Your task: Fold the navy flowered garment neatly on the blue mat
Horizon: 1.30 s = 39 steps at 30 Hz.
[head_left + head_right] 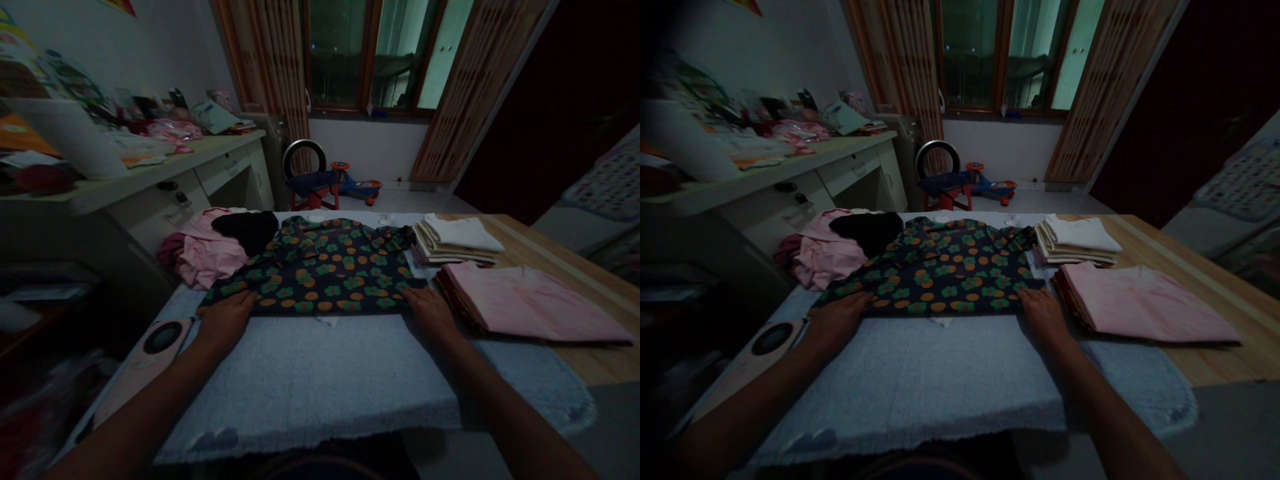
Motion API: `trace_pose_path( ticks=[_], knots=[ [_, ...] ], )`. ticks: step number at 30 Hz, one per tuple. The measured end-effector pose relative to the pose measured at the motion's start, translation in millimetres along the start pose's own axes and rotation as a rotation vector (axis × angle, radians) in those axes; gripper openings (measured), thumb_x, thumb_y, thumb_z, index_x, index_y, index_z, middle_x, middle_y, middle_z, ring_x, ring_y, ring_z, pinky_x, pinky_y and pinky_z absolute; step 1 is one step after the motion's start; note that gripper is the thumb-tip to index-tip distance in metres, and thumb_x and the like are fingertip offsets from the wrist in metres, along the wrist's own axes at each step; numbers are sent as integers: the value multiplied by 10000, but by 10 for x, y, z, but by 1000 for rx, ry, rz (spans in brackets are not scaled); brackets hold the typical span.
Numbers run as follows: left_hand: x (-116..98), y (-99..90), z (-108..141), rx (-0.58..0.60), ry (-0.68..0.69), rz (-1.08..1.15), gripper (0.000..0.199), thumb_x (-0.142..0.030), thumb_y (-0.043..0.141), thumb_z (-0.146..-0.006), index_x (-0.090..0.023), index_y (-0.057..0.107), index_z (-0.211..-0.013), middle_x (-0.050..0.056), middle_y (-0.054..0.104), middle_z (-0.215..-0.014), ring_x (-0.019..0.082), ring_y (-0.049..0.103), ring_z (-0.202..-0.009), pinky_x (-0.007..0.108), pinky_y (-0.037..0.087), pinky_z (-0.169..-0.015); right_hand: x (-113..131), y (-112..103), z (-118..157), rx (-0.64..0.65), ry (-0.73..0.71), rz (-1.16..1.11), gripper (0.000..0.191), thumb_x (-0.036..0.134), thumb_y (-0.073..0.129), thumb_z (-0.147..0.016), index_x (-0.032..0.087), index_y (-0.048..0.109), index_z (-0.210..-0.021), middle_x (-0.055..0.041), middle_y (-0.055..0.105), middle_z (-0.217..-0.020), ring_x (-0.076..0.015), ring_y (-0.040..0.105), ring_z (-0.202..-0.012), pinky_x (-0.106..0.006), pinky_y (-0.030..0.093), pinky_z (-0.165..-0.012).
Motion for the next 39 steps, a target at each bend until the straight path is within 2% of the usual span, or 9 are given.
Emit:
trace_pose_path(
  ticks=[7, 12, 15, 18, 23, 27, 33, 36, 39],
  knots=[
    [121, -199, 44, -34, 18, 24, 513, -91, 364, -861, -173, 601, -1309, 156, 577, -1387, 321, 637, -1131, 450, 528, -885, -75, -300, -31, -35, 24, -13, 445, 43, 414, -857, 157, 690, -1188, -115, 690, -1226, -252, 652, -1090, -409, 441, -968],
    [163, -296, 280, -63, 96, 30, 503, -100, 373, -846, -170, 629, -1274, 135, 581, -1392, 329, 625, -1143, 477, 508, -936, -143, -409, 154, -72, -22, 5, 435, 45, 431, -855, 172, 694, -1177, -98, 697, -1215, -247, 640, -1106, -401, 440, -977],
    [168, -211, 514, -97, 146, 56, 499, -103, 374, -841, -194, 643, -1252, 99, 612, -1363, 299, 633, -1138, 449, 519, -938, -165, -348, 346, -100, -47, -3, 462, 18, 421, -836, 183, 702, -1164, -91, 713, -1180, -240, 653, -1082, -416, 443, -983],
    [154, -40, 711, -131, 203, 80, 506, -100, 372, -835, -201, 655, -1242, 108, 669, -1277, 273, 647, -1133, 426, 524, -946, -160, -214, 504, -121, -53, -26, 476, 14, 406, -833, 193, 707, -1155, -96, 719, -1162, -237, 663, -1067, -426, 469, -965],
    [152, 202, 813, -107, 204, 111, 476, -150, 385, -853, -192, 666, -1234, 123, 651, -1305, 274, 638, -1168, 427, 528, -961, -96, 30, 608, -84, -45, -44, 483, 27, 408, -835, 173, 685, -1203, -116, 687, -1230, -251, 644, -1127, -441, 497, -968],
    [202, 176, 760, -103, 156, 147, 478, -169, 395, -840, -182, 669, -1231, 125, 645, -1313, 272, 647, -1158, 415, 542, -952, -116, 85, 615, -75, -32, -70, 516, 21, 410, -833, 175, 651, -1263, -114, 650, -1295, -250, 619, -1184, -453, 475, -1024],
    [401, 50, 734, -172, 176, 128, 507, -152, 380, -838, -203, 645, -1268, 103, 627, -1342, 271, 625, -1192, 436, 516, -994, -212, -109, 682, -87, -25, -57, 545, 16, 415, -836, 235, 643, -1280, -79, 633, -1327, -247, 612, -1202, -457, 477, -1033],
    [456, 83, 797, -187, 205, 130, 503, -147, 377, -842, -217, 657, -1253, 90, 628, -1344, 266, 637, -1173, 433, 522, -990, -156, -118, 773, -77, -57, -38, 554, 1, 389, -833, 218, 646, -1274, -90, 635, -1322, -247, 614, -1199, -466, 483, -1027],
    [443, 167, 855, -142, 215, 151, 490, -163, 390, -845, -230, 671, -1240, 76, 648, -1318, 240, 651, -1150, 378, 545, -960, -65, -14, 859, -65, -84, -19, 557, -12, 379, -819, 188, 647, -1265, -107, 647, -1300, -239, 625, -1182, -460, 490, -1024]
  ],
)
Point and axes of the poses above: each hand's wrist, its own z-axis away from the middle knuckle, its own y-axis out of the palm, x = y × z, the point moved 5 cm from there along -z, towards the middle knuckle
